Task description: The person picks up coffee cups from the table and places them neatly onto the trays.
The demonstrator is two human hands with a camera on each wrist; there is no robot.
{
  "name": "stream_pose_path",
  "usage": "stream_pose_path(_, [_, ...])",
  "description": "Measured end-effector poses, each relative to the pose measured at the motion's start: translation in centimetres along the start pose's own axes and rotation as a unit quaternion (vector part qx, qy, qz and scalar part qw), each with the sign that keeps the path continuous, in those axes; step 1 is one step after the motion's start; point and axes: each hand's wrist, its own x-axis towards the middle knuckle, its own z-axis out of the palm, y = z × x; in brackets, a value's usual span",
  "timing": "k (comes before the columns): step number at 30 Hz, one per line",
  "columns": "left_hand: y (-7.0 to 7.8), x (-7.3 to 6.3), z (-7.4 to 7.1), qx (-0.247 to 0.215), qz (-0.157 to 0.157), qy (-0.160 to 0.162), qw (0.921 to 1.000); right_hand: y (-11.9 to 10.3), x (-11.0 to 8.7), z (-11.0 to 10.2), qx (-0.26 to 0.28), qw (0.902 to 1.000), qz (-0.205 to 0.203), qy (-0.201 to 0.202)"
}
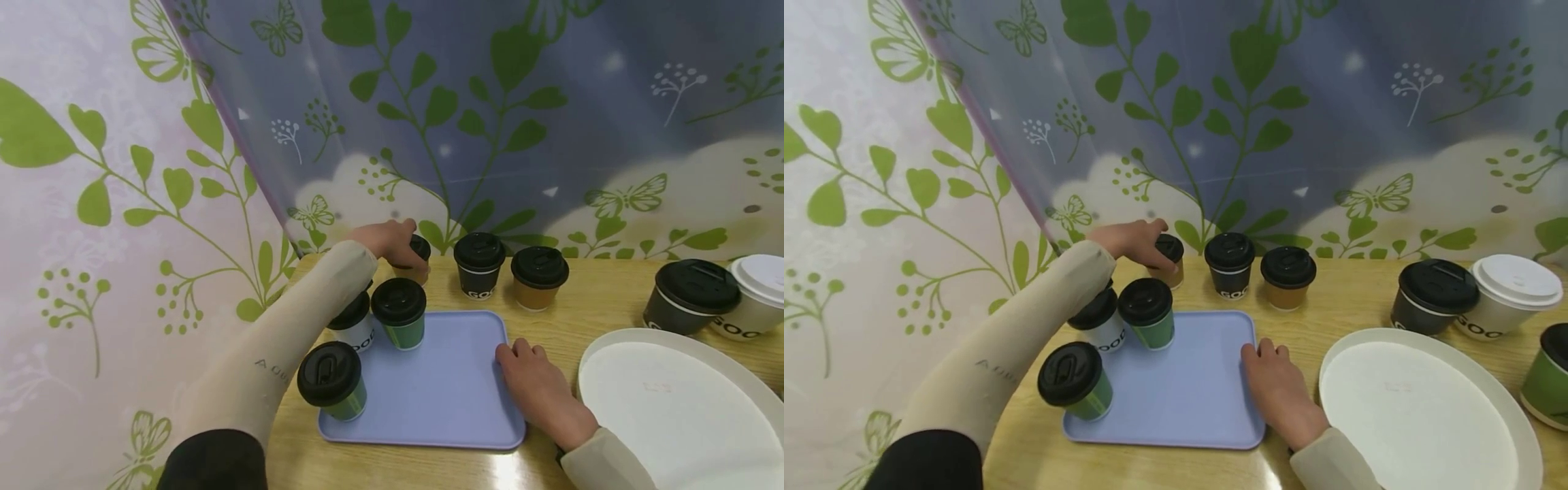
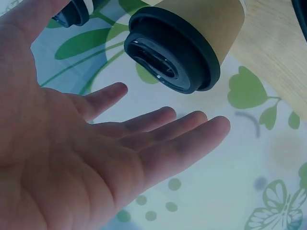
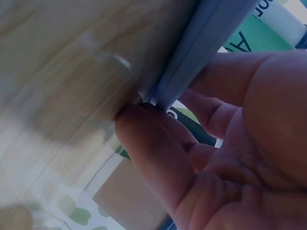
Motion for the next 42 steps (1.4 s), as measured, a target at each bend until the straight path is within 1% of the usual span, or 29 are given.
stream_pose_path(4, [0.3,0.4,0.1,0.000,-0.006,0.001,1.0000,0.0,0.0,0.0,0.000,1.0000,0.000,0.001])
stream_pose_path(9, [0.4,0.8,0.2,-0.005,-0.004,0.001,1.0000,-0.1,-0.1,0.0,-0.003,1.0000,0.000,0.002])
stream_pose_path(16, [0.5,1.3,0.1,-0.022,-0.008,0.000,0.9997,-0.1,0.0,0.0,-0.002,1.0000,0.002,-0.001])
stream_pose_path(24, [0.9,1.8,0.6,-0.003,-0.003,0.030,0.9995,-0.1,0.0,0.0,-0.005,1.0000,0.000,-0.002])
stream_pose_path(28, [1.3,2.0,0.5,-0.006,-0.009,0.024,0.9997,-0.1,0.0,0.1,-0.005,1.0000,-0.003,0.002])
stream_pose_path(32, [1.5,2.5,0.6,-0.008,-0.016,0.020,0.9996,0.0,0.0,0.2,-0.005,0.9999,-0.006,0.008])
stream_pose_path(37, [1.7,3.1,0.7,0.001,-0.023,0.021,0.9995,0.1,-0.1,0.3,-0.003,0.9999,-0.009,0.014])
stream_pose_path(42, [1.9,3.2,0.7,0.013,-0.023,0.017,0.9995,0.1,-0.1,0.2,-0.001,0.9999,-0.006,0.010])
